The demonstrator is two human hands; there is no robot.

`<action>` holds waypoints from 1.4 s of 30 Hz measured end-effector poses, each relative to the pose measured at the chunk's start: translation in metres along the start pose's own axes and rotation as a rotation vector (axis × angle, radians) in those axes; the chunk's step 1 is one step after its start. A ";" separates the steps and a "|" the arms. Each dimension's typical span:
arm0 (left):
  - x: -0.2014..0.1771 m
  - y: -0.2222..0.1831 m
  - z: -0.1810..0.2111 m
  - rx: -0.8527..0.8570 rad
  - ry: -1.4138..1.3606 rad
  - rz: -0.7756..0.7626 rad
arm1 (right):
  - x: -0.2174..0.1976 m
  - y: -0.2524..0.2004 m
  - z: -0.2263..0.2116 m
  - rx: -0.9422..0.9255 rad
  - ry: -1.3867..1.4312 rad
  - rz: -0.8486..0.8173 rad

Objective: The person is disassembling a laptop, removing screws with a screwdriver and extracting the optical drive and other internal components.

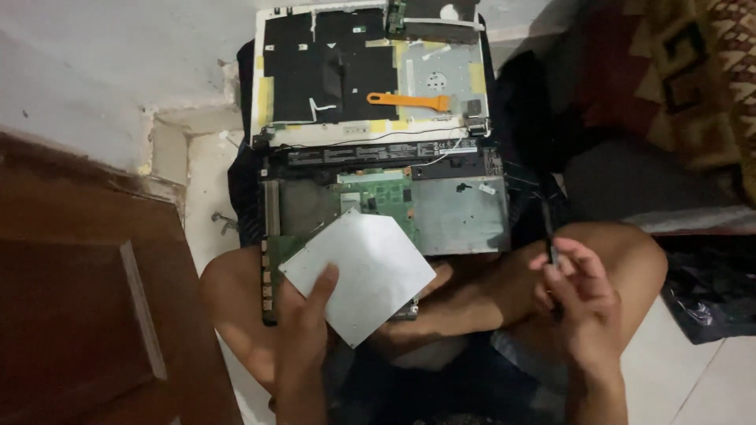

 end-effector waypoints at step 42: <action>0.005 -0.052 0.024 0.692 0.102 -0.287 | 0.119 -0.090 -0.086 -0.750 -0.774 -0.438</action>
Point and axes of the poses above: each hand's wrist, its own y-axis towards the middle knuckle, its own x-axis out of the palm, z = x × y, the point moved 9 cm from there along y, towards the middle knuckle, and after that the axes turned 12 degrees about z, right-handed, at the moved point
